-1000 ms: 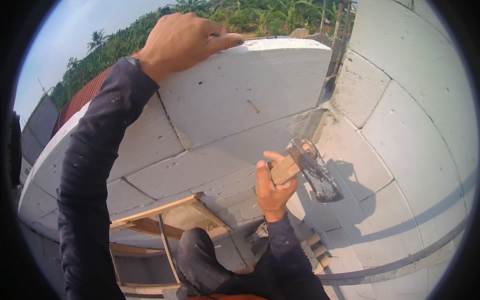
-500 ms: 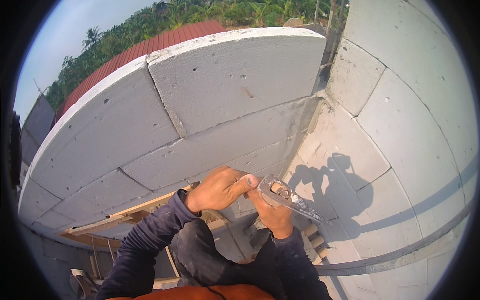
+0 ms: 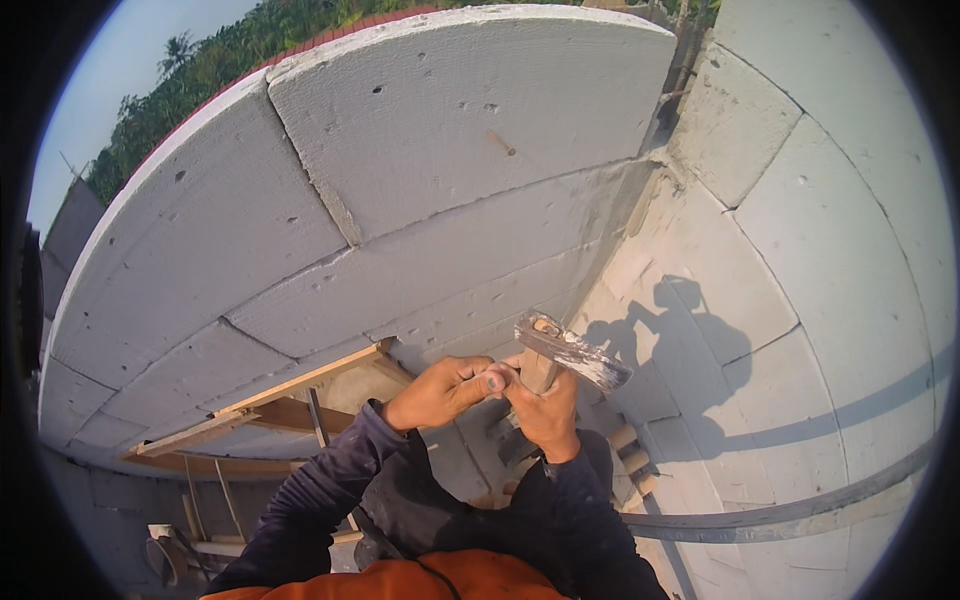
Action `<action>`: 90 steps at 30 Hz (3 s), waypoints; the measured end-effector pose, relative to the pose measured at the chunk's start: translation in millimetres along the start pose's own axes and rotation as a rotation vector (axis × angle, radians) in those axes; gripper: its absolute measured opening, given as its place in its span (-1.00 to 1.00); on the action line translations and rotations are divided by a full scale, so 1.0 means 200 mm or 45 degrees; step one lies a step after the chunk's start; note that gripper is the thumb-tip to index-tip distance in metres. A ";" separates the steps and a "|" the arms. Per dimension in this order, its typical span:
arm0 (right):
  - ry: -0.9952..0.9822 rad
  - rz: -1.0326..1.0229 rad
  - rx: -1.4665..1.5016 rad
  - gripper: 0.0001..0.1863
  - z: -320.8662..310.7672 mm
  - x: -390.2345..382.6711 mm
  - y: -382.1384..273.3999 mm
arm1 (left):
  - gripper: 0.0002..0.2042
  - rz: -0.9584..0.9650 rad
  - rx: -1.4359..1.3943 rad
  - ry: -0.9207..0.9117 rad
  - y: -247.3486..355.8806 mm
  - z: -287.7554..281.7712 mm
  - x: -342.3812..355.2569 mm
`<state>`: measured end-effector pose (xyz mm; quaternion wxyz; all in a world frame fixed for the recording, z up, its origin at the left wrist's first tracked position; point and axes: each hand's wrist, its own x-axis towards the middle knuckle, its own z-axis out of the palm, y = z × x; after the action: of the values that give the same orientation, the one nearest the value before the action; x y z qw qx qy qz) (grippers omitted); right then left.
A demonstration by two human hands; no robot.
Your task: The person secures a metal stud to a concrete block wall by hammering nails through the metal and into the wall at several points.
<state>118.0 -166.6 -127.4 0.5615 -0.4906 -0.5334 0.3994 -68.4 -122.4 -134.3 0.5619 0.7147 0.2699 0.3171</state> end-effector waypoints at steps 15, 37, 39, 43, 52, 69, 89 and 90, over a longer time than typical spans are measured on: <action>-0.080 0.272 0.100 -0.71 -0.04 0.07 0.13 | -0.52 -0.585 -0.848 -0.136 -0.18 -0.07 -0.04; -0.150 0.429 0.404 -0.68 -0.14 0.13 0.16 | -0.56 -0.491 -0.751 0.206 -0.26 0.04 -0.08; -0.123 0.419 0.318 -0.68 -0.09 0.13 0.18 | -0.55 -0.495 -0.741 0.147 -0.24 0.04 -0.08; -0.035 0.401 0.112 -0.69 0.00 0.14 0.17 | -0.57 -0.489 -0.810 0.120 -0.21 0.03 -0.07; 0.061 0.436 -0.038 -0.75 0.11 0.02 0.11 | -0.58 -0.337 -1.018 0.532 -0.27 0.05 -0.04; 0.212 0.347 -0.314 -0.74 0.17 -0.09 0.31 | -0.62 -0.194 -0.487 0.737 -0.51 0.25 0.03; 0.209 0.574 0.178 -0.76 0.02 0.20 0.51 | -0.79 -0.579 -1.231 0.643 -0.64 0.17 0.29; 0.211 0.590 0.170 -0.74 0.03 0.21 0.50 | -0.79 -0.579 -1.219 0.648 -0.65 0.15 0.30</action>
<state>125.1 -105.8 -217.5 0.5280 -0.5927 -0.3311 0.5101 -10.5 -68.6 -257.1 0.7936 0.2072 0.3696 0.4367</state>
